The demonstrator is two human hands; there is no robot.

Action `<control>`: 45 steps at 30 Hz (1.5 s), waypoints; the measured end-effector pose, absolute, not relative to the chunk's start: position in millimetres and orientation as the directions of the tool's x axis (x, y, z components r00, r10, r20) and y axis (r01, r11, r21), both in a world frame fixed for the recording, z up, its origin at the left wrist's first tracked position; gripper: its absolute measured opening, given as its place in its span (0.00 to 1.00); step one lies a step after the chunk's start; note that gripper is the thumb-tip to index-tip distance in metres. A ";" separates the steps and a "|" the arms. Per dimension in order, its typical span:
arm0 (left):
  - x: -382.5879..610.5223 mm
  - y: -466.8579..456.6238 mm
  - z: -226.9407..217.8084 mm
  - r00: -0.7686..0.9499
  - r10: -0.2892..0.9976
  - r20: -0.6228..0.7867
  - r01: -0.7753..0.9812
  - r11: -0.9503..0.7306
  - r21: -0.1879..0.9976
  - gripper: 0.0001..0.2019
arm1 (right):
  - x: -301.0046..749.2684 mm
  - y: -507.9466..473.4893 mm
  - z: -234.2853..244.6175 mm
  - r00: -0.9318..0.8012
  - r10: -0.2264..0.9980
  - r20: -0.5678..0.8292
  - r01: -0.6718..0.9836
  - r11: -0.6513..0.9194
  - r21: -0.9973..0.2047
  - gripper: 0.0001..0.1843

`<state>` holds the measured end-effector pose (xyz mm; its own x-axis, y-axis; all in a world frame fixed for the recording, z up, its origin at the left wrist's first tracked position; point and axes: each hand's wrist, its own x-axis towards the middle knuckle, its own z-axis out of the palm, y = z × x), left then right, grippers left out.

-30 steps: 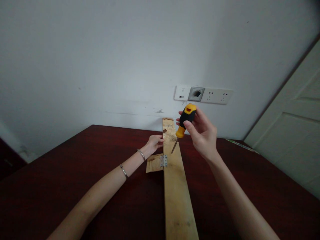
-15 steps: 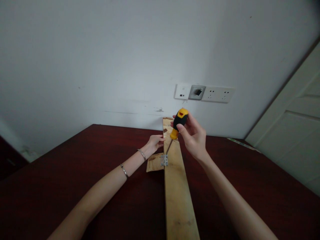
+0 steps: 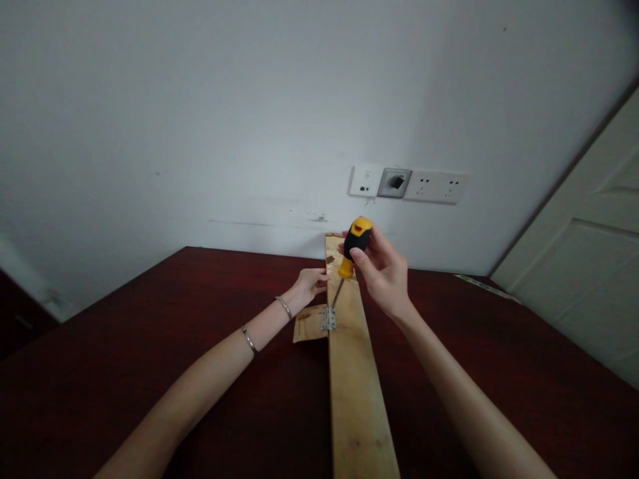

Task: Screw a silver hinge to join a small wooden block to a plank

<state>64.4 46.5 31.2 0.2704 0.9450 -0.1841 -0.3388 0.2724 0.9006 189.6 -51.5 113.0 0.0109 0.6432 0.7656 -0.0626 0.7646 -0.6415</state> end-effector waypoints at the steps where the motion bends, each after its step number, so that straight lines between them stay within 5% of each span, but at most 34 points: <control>1: 64.6 46.3 31.3 0.268 0.946 -0.182 -0.340 0.270 0.901 0.11 | 189.3 -51.4 112.6 0.012 0.641 0.767 -0.068 0.766 -0.639 0.26; 45: 64.1 42.6 36.8 0.259 0.950 -0.177 -0.341 0.261 0.903 0.11 | 192.8 -56.7 118.7 -0.121 0.640 0.758 0.081 0.768 -0.636 0.33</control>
